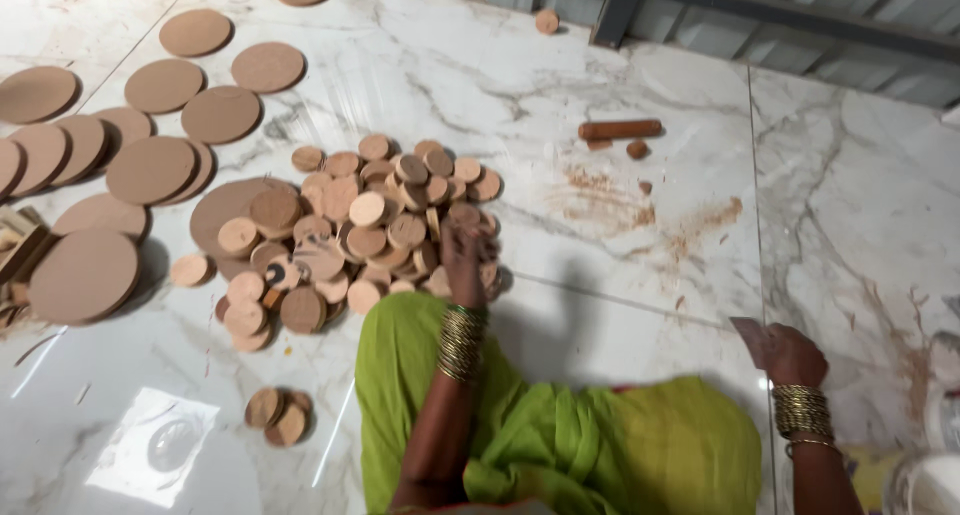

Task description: The person sits on the floor with a pile of small wooden discs and smooths them one at a time by hand, rubbing each disc before setting it back on the pile. Near the end they pick up a sanding block and continue working on the discs.

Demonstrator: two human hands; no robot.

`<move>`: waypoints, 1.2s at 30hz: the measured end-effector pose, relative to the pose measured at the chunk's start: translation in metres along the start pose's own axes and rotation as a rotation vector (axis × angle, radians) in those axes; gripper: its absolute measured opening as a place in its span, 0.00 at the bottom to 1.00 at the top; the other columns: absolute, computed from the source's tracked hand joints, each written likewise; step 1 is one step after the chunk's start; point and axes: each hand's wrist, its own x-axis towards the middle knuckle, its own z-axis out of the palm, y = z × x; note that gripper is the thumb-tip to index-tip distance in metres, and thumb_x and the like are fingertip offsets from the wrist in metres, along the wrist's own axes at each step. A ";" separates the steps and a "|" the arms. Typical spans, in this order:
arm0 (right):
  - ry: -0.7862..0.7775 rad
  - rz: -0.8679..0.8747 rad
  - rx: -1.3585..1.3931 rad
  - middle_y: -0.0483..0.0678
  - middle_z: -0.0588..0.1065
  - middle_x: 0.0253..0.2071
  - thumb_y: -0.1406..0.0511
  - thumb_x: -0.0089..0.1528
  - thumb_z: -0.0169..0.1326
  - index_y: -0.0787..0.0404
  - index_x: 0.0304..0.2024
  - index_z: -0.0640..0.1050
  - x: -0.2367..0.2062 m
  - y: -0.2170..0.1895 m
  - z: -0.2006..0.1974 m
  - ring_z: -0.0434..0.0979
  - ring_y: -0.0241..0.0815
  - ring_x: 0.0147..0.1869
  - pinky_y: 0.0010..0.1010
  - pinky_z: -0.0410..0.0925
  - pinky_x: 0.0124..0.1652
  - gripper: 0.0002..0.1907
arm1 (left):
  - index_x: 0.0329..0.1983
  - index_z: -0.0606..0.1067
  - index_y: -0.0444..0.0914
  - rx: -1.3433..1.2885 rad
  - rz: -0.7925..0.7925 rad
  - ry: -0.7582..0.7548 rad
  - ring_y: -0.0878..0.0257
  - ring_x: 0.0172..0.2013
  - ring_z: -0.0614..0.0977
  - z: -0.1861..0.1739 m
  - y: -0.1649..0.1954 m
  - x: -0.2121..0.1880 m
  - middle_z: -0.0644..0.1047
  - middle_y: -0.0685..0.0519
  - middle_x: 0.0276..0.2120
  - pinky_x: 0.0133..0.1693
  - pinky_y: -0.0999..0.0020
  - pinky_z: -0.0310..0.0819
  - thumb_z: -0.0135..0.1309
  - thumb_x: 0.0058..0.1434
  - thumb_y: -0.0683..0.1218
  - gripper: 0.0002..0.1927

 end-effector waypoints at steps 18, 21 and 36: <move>-0.552 -0.135 0.418 0.56 0.80 0.41 0.57 0.60 0.56 0.57 0.40 0.83 -0.212 0.000 0.053 0.80 0.59 0.42 0.48 0.72 0.42 0.13 | 0.64 0.65 0.35 0.172 0.407 -0.096 0.66 0.30 0.76 -0.107 0.282 -0.103 0.73 0.52 0.34 0.29 0.78 0.67 0.52 0.82 0.41 0.13; -0.706 -0.276 0.459 0.55 0.80 0.39 0.55 0.59 0.57 0.57 0.37 0.83 -0.211 -0.027 0.068 0.80 0.58 0.40 0.47 0.72 0.41 0.14 | 0.63 0.65 0.35 0.245 0.361 -0.121 0.66 0.29 0.75 -0.073 0.262 -0.101 0.73 0.51 0.34 0.29 0.78 0.67 0.51 0.81 0.41 0.12; -0.049 -0.040 0.456 0.52 0.79 0.31 0.53 0.60 0.58 0.56 0.29 0.80 0.105 -0.062 0.085 0.79 0.51 0.35 0.43 0.72 0.36 0.15 | 0.55 0.66 0.34 0.515 0.188 -0.091 0.67 0.24 0.73 -0.019 0.261 -0.055 0.74 0.46 0.33 0.26 0.79 0.64 0.49 0.77 0.42 0.09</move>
